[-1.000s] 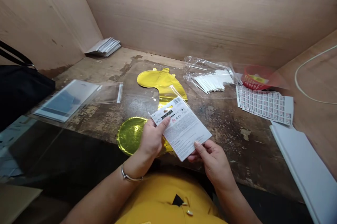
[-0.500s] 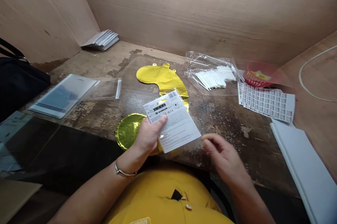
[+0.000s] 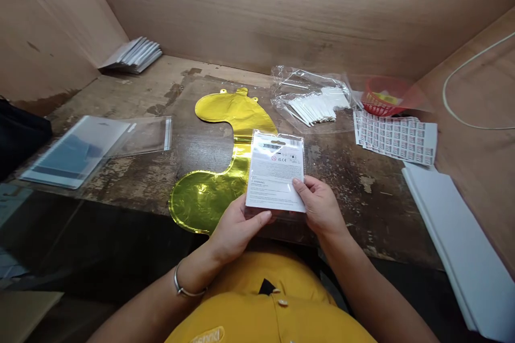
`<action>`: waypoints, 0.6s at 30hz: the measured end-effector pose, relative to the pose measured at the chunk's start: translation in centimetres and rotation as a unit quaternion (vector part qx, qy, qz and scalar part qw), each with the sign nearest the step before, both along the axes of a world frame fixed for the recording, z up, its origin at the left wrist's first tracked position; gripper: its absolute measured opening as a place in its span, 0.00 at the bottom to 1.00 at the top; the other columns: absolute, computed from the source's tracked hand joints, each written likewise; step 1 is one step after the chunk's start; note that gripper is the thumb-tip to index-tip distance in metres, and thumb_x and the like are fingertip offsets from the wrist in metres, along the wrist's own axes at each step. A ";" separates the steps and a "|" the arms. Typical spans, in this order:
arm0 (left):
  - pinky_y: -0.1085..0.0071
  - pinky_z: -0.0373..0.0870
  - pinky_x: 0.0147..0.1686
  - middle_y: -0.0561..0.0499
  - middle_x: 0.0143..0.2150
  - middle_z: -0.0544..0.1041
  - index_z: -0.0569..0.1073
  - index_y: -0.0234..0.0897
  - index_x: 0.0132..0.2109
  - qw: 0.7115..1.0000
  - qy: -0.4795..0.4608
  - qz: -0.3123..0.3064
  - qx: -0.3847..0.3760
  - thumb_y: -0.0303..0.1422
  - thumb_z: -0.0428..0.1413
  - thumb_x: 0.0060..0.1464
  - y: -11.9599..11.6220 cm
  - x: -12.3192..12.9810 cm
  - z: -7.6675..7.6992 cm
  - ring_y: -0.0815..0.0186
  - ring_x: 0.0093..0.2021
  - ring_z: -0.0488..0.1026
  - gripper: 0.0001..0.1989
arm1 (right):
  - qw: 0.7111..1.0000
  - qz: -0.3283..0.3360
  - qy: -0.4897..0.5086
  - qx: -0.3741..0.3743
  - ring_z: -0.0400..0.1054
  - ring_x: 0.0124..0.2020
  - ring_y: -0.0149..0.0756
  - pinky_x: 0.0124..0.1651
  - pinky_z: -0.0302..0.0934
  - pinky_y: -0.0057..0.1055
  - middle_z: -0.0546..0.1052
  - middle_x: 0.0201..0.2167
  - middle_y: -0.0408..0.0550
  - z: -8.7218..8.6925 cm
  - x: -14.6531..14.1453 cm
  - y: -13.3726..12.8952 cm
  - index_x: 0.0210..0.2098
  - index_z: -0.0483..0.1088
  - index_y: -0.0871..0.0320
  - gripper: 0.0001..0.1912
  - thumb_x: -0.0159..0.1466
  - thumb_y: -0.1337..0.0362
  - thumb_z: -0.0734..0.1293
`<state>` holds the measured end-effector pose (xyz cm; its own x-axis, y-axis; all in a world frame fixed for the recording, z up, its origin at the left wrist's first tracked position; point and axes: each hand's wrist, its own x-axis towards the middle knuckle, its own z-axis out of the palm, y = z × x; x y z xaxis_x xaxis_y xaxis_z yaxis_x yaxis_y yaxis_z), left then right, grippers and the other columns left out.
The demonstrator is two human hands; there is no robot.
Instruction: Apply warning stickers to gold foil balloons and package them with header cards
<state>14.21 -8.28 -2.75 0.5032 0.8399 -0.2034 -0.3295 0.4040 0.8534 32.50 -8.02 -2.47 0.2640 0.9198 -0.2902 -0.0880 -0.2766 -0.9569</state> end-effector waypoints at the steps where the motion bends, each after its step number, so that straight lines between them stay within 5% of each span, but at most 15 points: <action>1: 0.64 0.74 0.47 0.43 0.44 0.81 0.77 0.35 0.46 1.000 0.013 0.015 -0.009 0.32 0.65 0.49 0.1 0.1 0.0 0.59 0.44 0.78 0.16 | 1.000 0.018 -0.011 -0.009 0.72 0.29 0.42 0.32 0.69 0.36 0.79 0.29 0.47 0.1 0.0 -0.1 0.35 0.75 0.58 0.22 0.54 0.45 0.71; 3: 0.66 0.76 0.41 0.45 0.39 0.82 0.77 0.35 0.43 0.998 0.025 0.035 -0.041 0.33 0.66 0.48 0.2 0.4 -0.1 0.61 0.38 0.79 0.14 | 0.994 0.041 -0.097 0.006 0.73 0.30 0.42 0.33 0.69 0.38 0.80 0.34 0.50 0.4 0.2 -0.5 0.42 0.74 0.59 0.24 0.58 0.45 0.68; 5: 0.66 0.77 0.38 0.46 0.36 0.82 0.78 0.35 0.41 0.997 0.029 0.041 -0.067 0.33 0.65 0.48 0.3 0.6 -0.2 0.61 0.35 0.79 0.13 | 0.959 0.016 -0.269 0.089 0.72 0.38 0.44 0.41 0.69 0.42 0.77 0.45 0.56 0.9 0.5 -1.2 0.52 0.70 0.59 0.26 0.60 0.49 0.67; 7: 0.66 0.77 0.39 0.46 0.37 0.82 0.78 0.35 0.41 0.996 0.030 0.041 -0.072 0.33 0.65 0.48 0.3 0.7 -0.3 0.61 0.36 0.79 0.12 | 0.868 0.014 -0.443 0.224 0.70 0.46 0.47 0.48 0.66 0.46 0.73 0.53 0.58 1.7 0.8 -2.0 0.55 0.69 0.56 0.26 0.60 0.53 0.69; 9: 0.67 0.77 0.40 0.46 0.40 0.82 0.79 0.35 0.42 0.997 0.029 0.038 -0.063 0.31 0.65 0.48 0.1 0.7 -0.2 0.62 0.38 0.79 0.13 | 0.765 0.106 -0.538 0.337 0.69 0.46 0.45 0.48 0.67 0.43 0.74 0.53 0.57 2.4 1.0 -2.6 0.51 0.72 0.53 0.20 0.60 0.57 0.71; 11: 0.69 0.77 0.40 0.47 0.40 0.82 0.79 0.36 0.42 0.997 0.027 0.040 -0.063 0.31 0.66 0.47 0.0 0.7 0.0 0.63 0.37 0.79 0.13 | 0.693 0.208 -0.562 0.401 0.71 0.38 0.39 0.41 0.68 0.37 0.78 0.46 0.53 2.6 0.9 -2.9 0.46 0.75 0.54 0.12 0.62 0.63 0.69; 13: 0.70 0.77 0.39 0.47 0.38 0.82 0.79 0.35 0.41 0.997 0.022 0.039 -0.064 0.32 0.66 0.47 -0.1 0.7 0.1 0.65 0.35 0.78 0.13 | 0.658 0.228 -0.577 0.427 0.71 0.33 0.35 0.36 0.68 0.32 0.80 0.41 0.51 2.4 0.8 -2.8 0.44 0.76 0.56 0.10 0.64 0.68 0.66; 18: 0.72 0.76 0.37 0.43 0.43 0.81 0.78 0.33 0.43 0.997 0.008 0.028 -0.075 0.36 0.67 0.47 0.0 1.0 0.2 0.66 0.35 0.78 0.16 | 0.631 0.208 -0.611 0.430 0.71 0.29 0.33 0.32 0.65 0.31 0.81 0.38 0.51 1.2 0.3 -1.6 0.39 0.76 0.57 0.11 0.67 0.68 0.61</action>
<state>15.22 -8.30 -2.56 0.4527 0.8259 -0.3362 -0.3414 0.5089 0.7903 32.75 -9.57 -1.28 -0.5092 0.6623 0.5496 0.7701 0.6358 -0.0526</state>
